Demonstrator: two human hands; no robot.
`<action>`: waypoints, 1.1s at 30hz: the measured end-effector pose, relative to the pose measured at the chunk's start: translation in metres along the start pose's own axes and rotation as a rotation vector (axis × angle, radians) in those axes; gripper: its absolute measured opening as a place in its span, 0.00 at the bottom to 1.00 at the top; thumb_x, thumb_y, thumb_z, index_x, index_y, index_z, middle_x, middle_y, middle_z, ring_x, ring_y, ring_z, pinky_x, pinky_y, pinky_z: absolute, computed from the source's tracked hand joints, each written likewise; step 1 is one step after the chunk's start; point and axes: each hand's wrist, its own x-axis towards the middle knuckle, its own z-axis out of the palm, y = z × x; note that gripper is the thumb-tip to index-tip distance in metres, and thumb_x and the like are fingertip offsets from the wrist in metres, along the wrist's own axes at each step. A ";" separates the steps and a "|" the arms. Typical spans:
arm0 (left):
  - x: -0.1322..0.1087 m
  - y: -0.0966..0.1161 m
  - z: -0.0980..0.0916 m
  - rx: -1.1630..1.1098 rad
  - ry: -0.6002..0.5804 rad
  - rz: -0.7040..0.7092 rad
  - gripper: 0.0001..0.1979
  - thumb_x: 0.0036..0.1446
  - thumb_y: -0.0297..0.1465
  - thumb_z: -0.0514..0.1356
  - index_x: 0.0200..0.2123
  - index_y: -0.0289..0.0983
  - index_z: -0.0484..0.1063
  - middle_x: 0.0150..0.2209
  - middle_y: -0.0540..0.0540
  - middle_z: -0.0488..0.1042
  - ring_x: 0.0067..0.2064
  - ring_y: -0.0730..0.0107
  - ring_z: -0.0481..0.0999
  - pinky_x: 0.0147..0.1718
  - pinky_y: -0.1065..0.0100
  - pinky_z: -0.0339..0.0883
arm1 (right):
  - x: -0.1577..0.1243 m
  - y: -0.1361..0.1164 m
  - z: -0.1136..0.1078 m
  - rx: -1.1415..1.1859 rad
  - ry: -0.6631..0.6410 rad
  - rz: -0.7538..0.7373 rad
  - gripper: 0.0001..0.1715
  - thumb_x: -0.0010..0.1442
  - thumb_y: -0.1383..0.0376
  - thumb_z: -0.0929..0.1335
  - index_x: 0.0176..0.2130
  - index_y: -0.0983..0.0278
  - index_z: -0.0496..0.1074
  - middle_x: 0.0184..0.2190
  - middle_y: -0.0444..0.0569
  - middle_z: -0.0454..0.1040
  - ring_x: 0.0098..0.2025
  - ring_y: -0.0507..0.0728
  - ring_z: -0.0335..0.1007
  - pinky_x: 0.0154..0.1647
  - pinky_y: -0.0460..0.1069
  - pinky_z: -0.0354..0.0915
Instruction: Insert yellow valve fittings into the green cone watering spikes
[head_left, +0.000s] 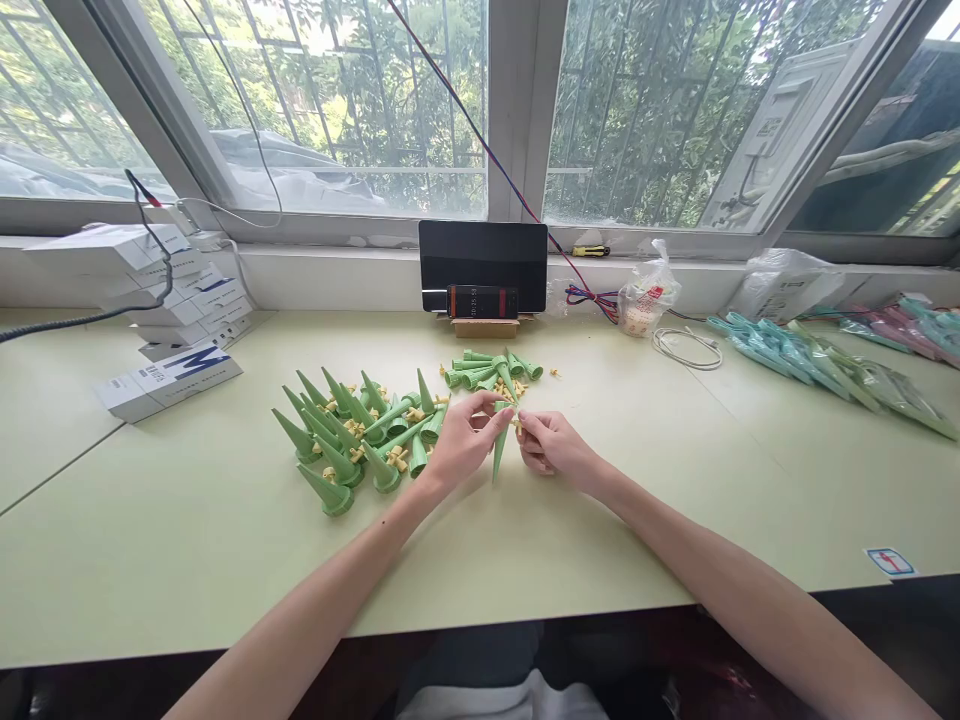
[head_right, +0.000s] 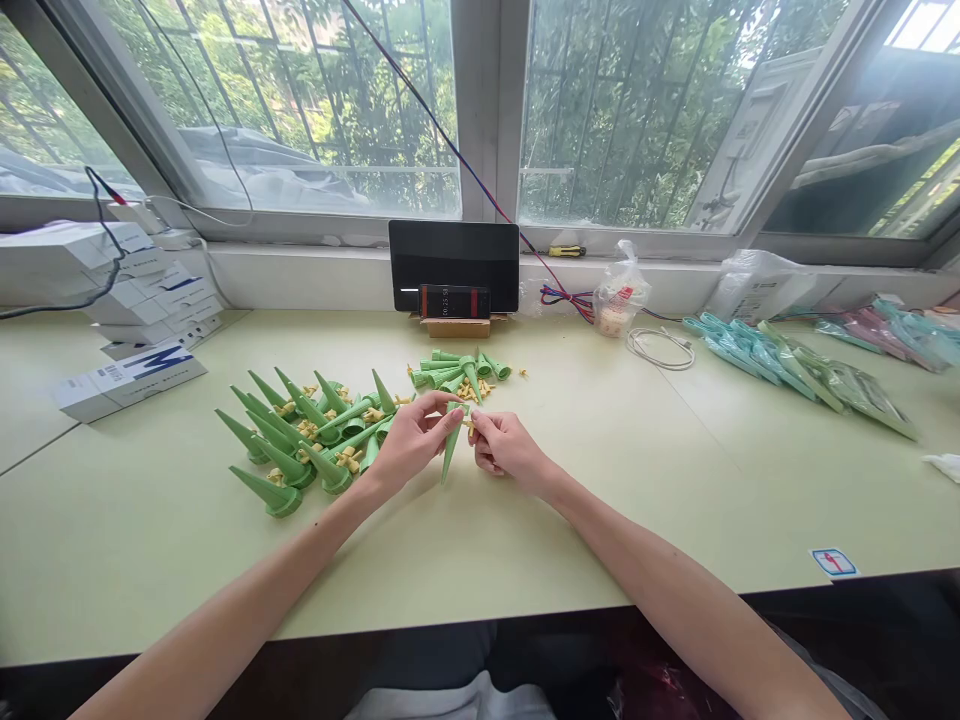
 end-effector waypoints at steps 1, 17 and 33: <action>0.000 0.000 0.000 -0.007 0.001 0.002 0.19 0.54 0.46 0.65 0.40 0.37 0.72 0.25 0.52 0.68 0.22 0.76 0.64 0.20 0.73 0.58 | 0.000 0.000 0.000 -0.003 0.001 -0.001 0.28 0.60 0.43 0.66 0.25 0.62 0.59 0.15 0.33 0.44 0.14 0.47 0.47 0.15 0.44 0.42; 0.001 0.002 0.000 -0.117 0.094 -0.190 0.19 0.53 0.47 0.65 0.28 0.36 0.70 0.18 0.55 0.60 0.18 0.79 0.57 0.18 0.73 0.54 | -0.004 -0.004 -0.003 -0.735 0.186 -0.507 0.17 0.67 0.53 0.63 0.36 0.63 0.69 0.26 0.43 0.66 0.26 0.51 0.56 0.28 0.47 0.56; -0.002 0.006 0.002 -0.029 0.015 -0.070 0.20 0.55 0.49 0.62 0.32 0.36 0.72 0.23 0.51 0.68 0.20 0.77 0.62 0.18 0.72 0.56 | -0.001 0.004 -0.005 -0.661 0.216 -0.463 0.27 0.69 0.51 0.58 0.23 0.61 0.56 0.19 0.42 0.59 0.22 0.51 0.52 0.27 0.48 0.55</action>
